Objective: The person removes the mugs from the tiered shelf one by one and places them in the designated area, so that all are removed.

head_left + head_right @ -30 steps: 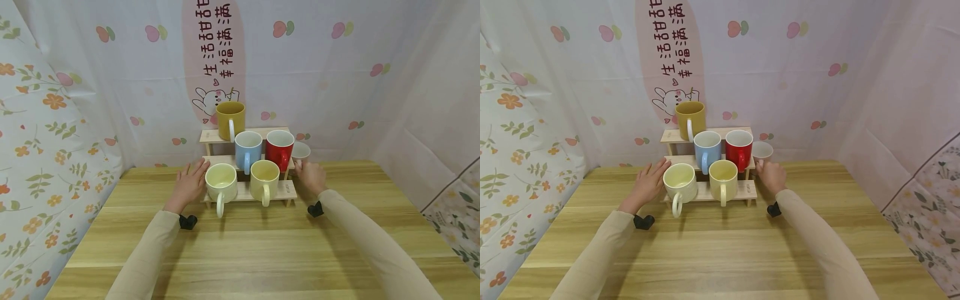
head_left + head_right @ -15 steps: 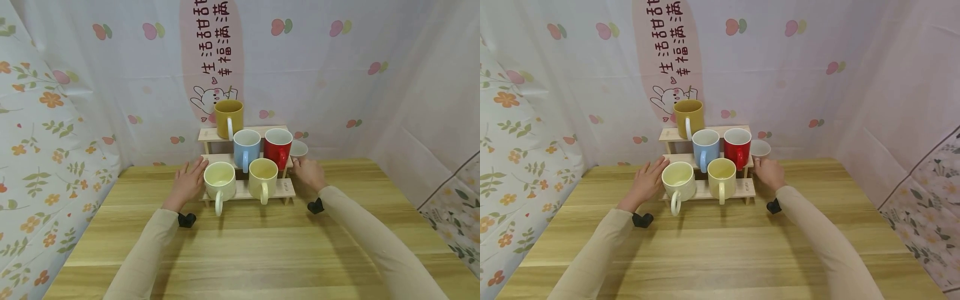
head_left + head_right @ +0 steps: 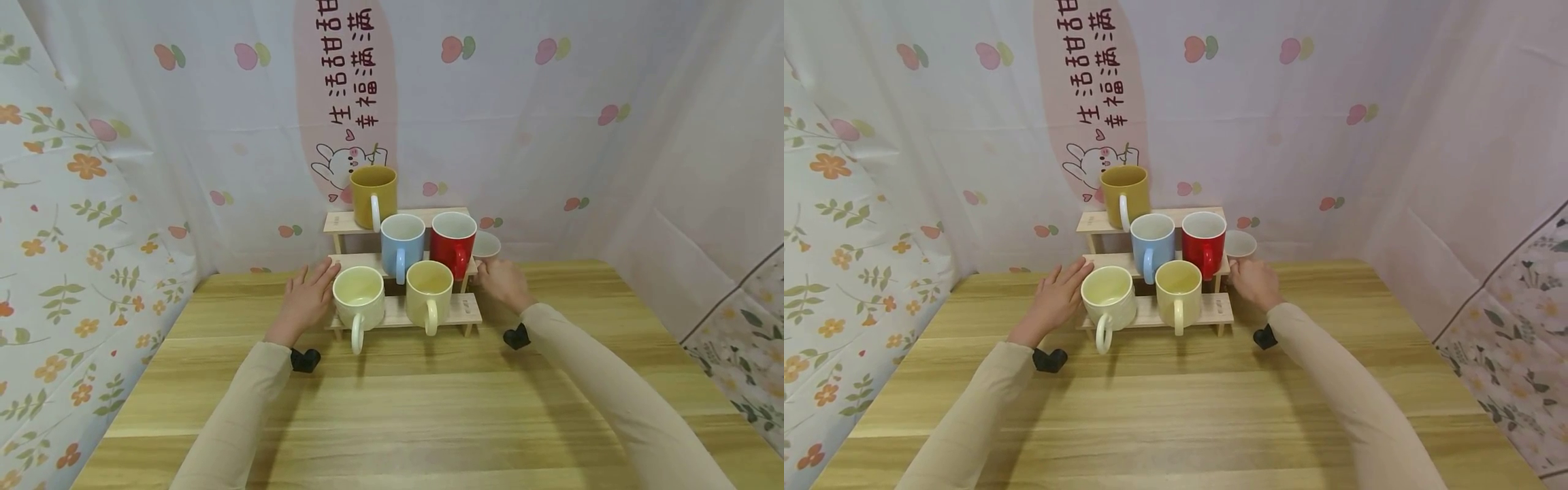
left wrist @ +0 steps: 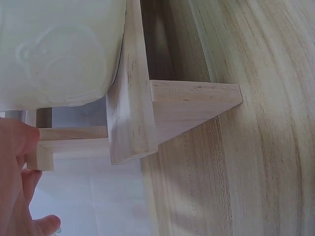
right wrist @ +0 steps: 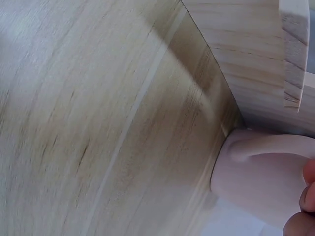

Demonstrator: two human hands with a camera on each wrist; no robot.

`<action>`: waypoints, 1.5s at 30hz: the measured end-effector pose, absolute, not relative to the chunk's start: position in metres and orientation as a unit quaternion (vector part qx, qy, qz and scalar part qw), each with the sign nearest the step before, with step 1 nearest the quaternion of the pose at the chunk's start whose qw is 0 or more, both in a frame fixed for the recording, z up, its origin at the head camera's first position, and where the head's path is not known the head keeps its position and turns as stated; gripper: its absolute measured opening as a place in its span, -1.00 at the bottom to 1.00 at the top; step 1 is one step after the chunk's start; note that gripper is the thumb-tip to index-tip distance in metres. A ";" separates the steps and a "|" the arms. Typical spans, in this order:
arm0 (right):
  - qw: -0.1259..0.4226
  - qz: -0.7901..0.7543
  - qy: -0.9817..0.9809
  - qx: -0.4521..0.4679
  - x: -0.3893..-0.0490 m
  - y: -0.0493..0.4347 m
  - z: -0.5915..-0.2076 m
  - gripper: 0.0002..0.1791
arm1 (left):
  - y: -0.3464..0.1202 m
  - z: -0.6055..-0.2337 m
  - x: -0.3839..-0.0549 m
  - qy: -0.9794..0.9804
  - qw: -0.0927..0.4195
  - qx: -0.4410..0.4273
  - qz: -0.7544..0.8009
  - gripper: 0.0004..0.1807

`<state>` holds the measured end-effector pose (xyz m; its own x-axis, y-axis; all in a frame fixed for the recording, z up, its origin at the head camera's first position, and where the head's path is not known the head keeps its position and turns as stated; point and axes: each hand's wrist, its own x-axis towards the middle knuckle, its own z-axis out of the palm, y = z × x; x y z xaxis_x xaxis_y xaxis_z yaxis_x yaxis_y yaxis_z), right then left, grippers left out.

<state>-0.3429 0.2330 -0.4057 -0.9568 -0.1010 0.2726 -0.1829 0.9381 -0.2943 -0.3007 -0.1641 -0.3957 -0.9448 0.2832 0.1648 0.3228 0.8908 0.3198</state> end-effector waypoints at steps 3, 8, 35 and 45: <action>0.126 0.161 -0.976 0.075 -0.342 0.234 -0.405 -0.61 | -0.164 -0.395 -0.300 -0.971 0.053 -0.156 -0.175 -0.46; 0.119 0.176 -0.975 0.069 -0.343 0.237 -0.402 -0.59 | -0.164 -0.394 -0.299 -0.970 0.053 -0.158 -0.174 -0.46; 0.180 0.180 -0.964 0.077 -0.339 0.219 -0.311 -0.47 | -0.164 -0.393 -0.298 -0.972 0.061 -0.148 -0.174 -0.46; 0.180 0.180 -0.964 0.075 -0.335 0.202 -0.295 -0.54 | -0.164 -0.393 -0.298 -0.969 0.060 -0.158 -0.178 -0.45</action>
